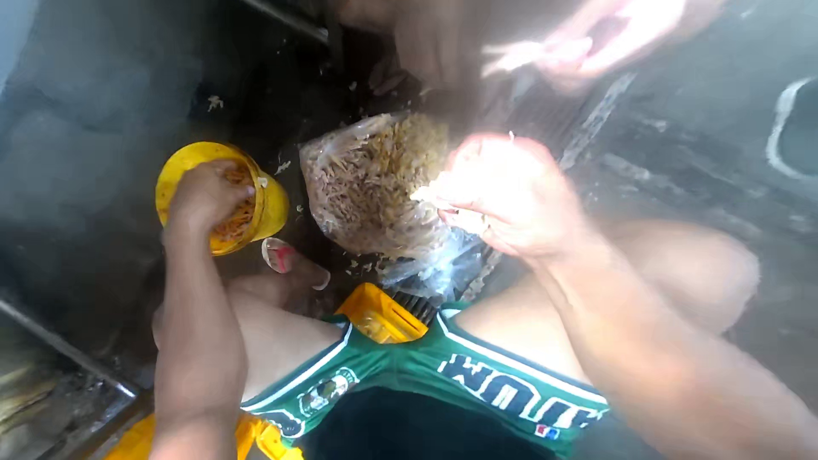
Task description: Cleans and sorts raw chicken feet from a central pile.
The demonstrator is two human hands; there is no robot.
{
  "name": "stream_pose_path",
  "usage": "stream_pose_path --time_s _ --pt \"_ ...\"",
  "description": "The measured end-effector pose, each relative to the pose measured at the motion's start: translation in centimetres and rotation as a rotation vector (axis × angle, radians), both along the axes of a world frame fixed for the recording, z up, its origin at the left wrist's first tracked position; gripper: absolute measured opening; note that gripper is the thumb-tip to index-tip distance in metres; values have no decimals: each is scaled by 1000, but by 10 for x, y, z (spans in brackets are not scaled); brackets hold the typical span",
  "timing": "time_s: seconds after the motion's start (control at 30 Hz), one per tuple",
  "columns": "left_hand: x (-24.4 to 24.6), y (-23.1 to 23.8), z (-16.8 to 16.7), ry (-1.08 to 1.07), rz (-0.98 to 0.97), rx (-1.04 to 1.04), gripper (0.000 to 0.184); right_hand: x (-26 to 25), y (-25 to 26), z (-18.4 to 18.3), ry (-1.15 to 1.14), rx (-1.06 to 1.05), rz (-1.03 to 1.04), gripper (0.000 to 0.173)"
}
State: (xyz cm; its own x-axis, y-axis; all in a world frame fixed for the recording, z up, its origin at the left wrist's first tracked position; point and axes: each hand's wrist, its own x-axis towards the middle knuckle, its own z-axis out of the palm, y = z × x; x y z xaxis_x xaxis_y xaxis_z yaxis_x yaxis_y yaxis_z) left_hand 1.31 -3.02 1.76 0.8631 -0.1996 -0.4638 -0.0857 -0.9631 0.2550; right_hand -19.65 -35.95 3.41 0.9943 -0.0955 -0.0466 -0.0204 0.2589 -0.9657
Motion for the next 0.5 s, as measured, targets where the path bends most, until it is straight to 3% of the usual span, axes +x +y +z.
stream_pose_path --time_s 0.07,0.17,0.27,0.4,0.5 --pt "-14 -35 -29 94 -146 -61 46 1 -4 3 -44 2 -34 18" --pt "-36 -85 -96 328 -326 -132 38 5 -7 11 -56 90 -60 16" --pt "-57 -122 -153 433 -309 -149 37 9 -15 15 7 205 -48 14" --pt "-86 -181 -142 630 -101 -89 40 7 -28 12 73 301 58 21" --pt "-104 -198 -178 707 -49 -40 43 2 -32 8 140 360 21 20"
